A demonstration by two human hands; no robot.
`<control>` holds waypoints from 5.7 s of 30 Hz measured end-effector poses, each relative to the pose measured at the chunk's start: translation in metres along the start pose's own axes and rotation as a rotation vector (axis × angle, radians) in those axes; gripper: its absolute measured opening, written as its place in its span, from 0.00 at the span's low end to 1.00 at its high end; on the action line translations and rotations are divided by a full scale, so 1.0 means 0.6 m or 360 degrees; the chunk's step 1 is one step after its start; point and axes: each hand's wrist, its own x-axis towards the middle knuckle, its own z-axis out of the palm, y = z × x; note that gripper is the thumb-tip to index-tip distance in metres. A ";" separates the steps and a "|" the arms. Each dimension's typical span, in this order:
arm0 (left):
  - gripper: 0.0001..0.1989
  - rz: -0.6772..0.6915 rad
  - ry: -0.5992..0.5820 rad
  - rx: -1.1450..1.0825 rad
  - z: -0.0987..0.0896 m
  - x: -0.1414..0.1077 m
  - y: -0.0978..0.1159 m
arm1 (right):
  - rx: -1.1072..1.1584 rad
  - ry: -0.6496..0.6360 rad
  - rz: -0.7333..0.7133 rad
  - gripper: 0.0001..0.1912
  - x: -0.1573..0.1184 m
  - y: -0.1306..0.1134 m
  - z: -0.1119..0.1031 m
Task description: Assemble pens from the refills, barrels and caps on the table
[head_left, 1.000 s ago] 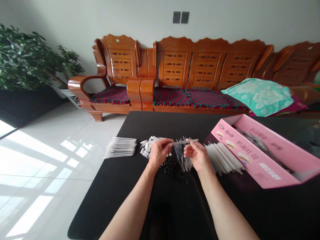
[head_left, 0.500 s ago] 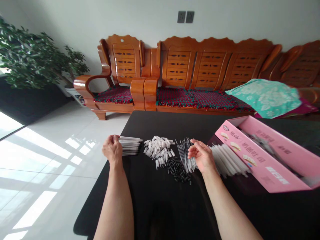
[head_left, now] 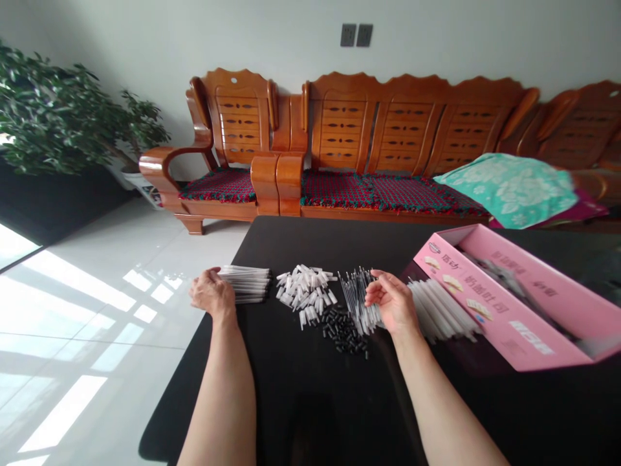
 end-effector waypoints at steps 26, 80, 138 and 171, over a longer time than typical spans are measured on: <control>0.09 0.1430 -0.0970 -0.0661 0.045 -0.265 0.125 | -0.1470 0.0979 -0.0682 0.16 0.023 -0.042 -0.075; 0.07 0.1598 -0.1107 0.0212 0.040 -0.358 0.147 | -0.0989 0.0464 -0.0111 0.19 0.031 -0.004 -0.052; 0.09 0.1205 -0.1884 -0.0916 0.039 -0.267 0.135 | 0.0088 0.0586 -0.0420 0.11 0.034 -0.033 -0.073; 0.07 0.1610 -0.1315 -0.0482 0.048 -0.233 0.123 | 0.0057 0.0044 0.0079 0.35 0.014 -0.015 -0.030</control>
